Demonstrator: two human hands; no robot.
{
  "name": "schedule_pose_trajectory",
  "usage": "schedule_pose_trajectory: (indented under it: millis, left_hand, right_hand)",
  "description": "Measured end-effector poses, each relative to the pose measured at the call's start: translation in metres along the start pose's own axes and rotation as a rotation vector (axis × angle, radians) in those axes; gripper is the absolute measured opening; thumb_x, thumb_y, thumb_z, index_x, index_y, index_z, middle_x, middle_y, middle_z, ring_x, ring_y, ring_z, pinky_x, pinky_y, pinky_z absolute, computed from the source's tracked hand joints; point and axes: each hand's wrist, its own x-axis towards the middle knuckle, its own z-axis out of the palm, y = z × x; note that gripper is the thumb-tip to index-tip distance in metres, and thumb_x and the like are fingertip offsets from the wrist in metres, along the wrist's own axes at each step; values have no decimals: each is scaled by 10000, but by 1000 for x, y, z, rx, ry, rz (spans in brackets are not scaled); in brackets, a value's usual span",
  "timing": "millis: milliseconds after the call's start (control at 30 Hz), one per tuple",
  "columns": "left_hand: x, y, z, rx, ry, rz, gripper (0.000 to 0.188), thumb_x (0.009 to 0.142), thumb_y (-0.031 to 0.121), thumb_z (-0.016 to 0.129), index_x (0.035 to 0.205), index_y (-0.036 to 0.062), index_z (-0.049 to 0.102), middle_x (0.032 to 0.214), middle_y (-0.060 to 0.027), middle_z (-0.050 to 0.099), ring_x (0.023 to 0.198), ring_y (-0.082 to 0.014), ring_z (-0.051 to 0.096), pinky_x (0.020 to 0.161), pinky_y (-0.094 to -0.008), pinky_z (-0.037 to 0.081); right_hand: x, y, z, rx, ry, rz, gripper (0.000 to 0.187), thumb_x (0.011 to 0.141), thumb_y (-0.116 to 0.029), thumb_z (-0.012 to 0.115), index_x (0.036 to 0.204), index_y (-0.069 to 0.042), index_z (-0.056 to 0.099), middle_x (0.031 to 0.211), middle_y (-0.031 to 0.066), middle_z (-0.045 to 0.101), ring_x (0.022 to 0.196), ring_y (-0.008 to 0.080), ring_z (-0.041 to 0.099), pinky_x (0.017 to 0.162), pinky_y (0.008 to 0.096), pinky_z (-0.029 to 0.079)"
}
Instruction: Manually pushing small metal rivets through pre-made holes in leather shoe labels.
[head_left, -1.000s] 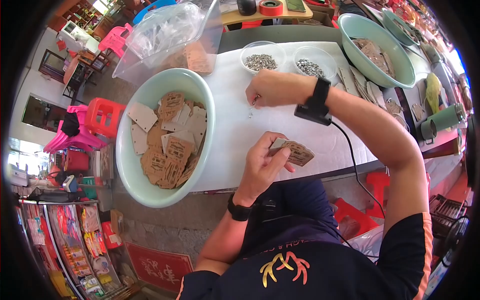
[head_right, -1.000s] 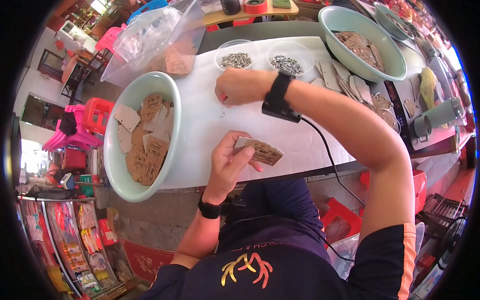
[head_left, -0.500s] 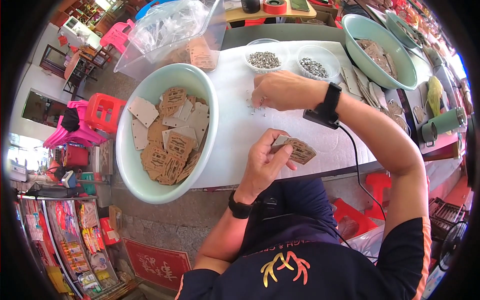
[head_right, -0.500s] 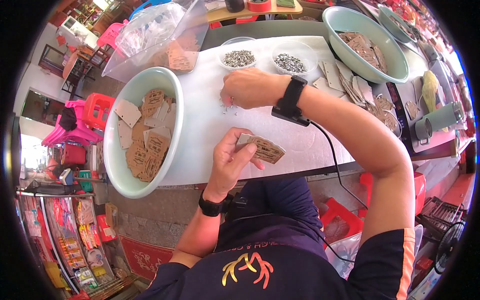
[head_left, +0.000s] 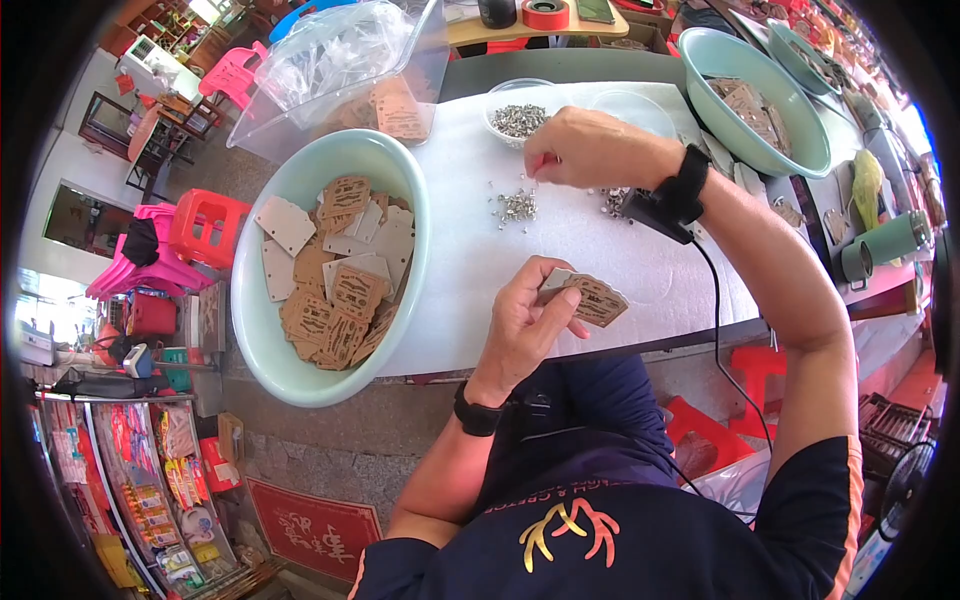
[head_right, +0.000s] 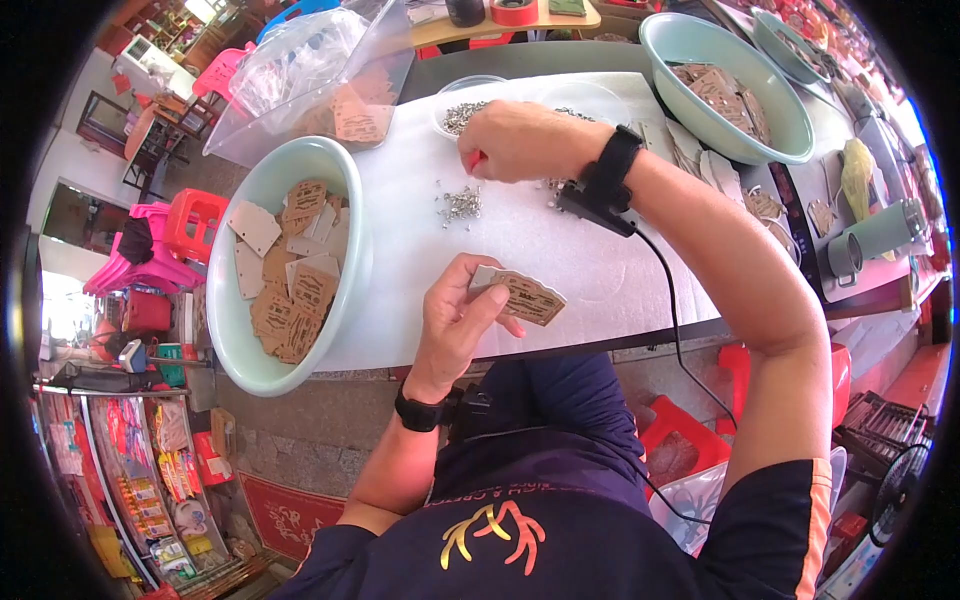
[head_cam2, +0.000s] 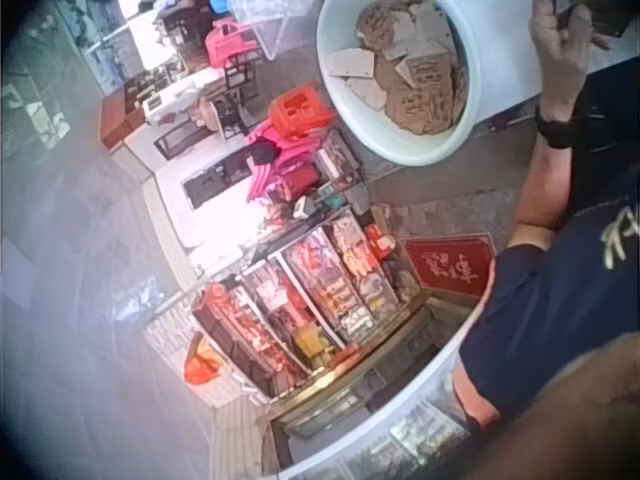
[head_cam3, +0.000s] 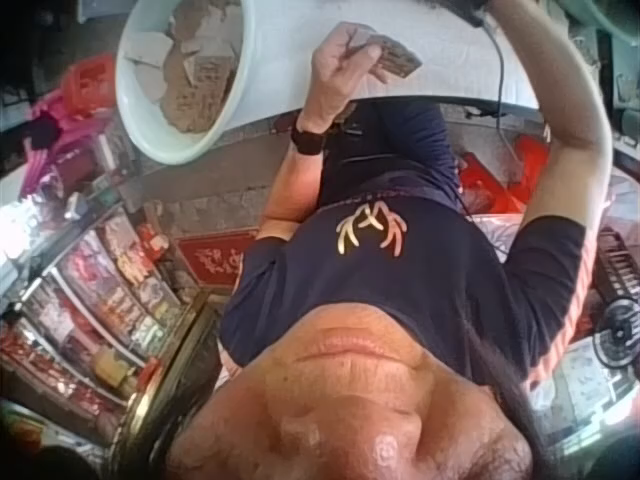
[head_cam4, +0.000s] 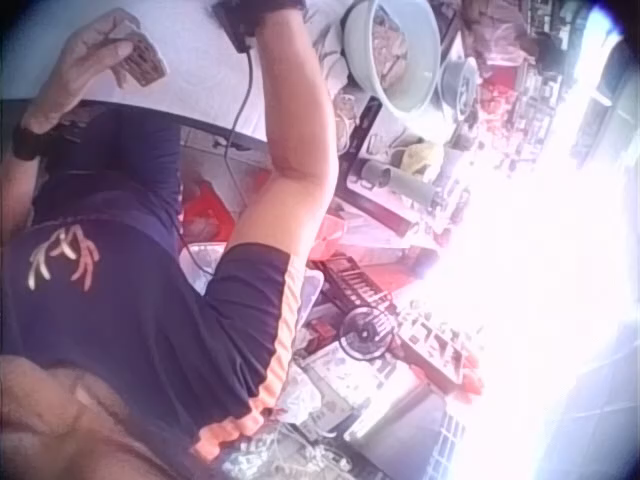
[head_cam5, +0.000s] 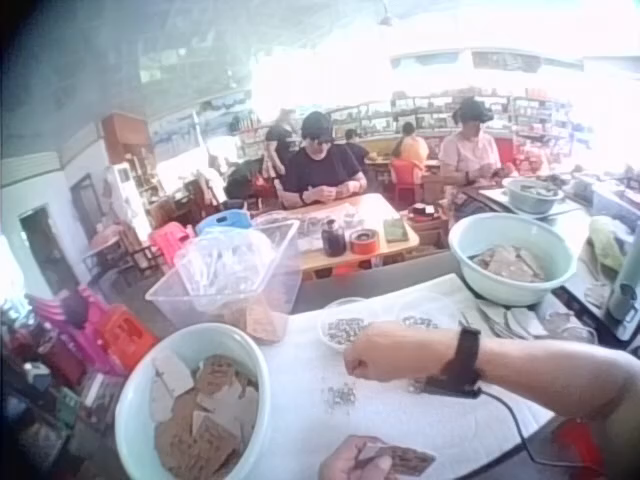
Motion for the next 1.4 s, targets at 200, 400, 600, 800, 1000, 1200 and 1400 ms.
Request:
schedule_pose_trajectory:
  millis: [200, 400, 600, 800, 1000, 1200, 1400]
  left_hand:
    - [0, 1, 0, 16, -3, -3, 183, 966, 50, 531, 1142, 5, 503, 983, -137, 663, 804, -171, 668, 629, -289, 574]
    - [2, 3, 2, 13, 9, -8, 184, 967, 49, 523, 1145, 10, 499, 989, -127, 658, 802, -165, 664, 627, -293, 575]
    - [4, 2, 0, -151, 88, 20, 173, 976, 71, 507, 1141, 20, 499, 1022, -115, 651, 857, -190, 681, 630, -311, 590]
    - [7, 1, 0, -203, 162, 58, 181, 987, 100, 504, 1148, 20, 483, 1054, -128, 647, 875, -207, 690, 646, -318, 609]
    - [8, 0, 1, -178, 184, 85, 184, 994, 119, 502, 1144, 18, 471, 1051, -137, 643, 867, -209, 691, 647, -317, 613]
    - [7, 0, 4, -135, 181, 76, 190, 1002, 123, 475, 1177, 49, 486, 1052, -103, 642, 879, -182, 671, 624, -315, 587]
    - [6, 0, 6, -48, 214, 85, 168, 991, 139, 521, 1130, 44, 519, 997, -70, 632, 808, -118, 616, 598, -264, 524]
  right_hand:
    - [14, 27, -20, -138, 327, 72, 147, 834, -143, 628, 906, -30, 689, 815, 121, 698, 742, 266, 664, 699, 351, 507]
    - [24, 39, -25, -168, 363, 175, 190, 859, -177, 623, 958, -27, 685, 829, 119, 700, 745, 258, 660, 710, 341, 505]
    - [2, 9, -24, 49, 286, 151, 266, 887, -256, 633, 895, 7, 674, 745, 85, 671, 641, 174, 622, 631, 307, 496]
    - [-54, -32, -11, 419, -181, 294, 376, 948, -382, 597, 875, -23, 684, 690, 23, 630, 592, 98, 571, 557, 273, 465]
    - [-100, -53, 15, 591, -94, 364, 267, 908, -269, 671, 965, -8, 681, 672, 48, 623, 588, 102, 565, 551, 278, 456]
    - [-120, -55, 38, 710, 103, 411, 227, 913, -215, 659, 978, 2, 670, 667, 43, 608, 602, 97, 554, 559, 269, 446]
    - [-134, -60, 44, 871, 86, 511, 253, 937, -251, 644, 1008, -8, 658, 728, 4, 616, 619, 58, 529, 564, 237, 443]
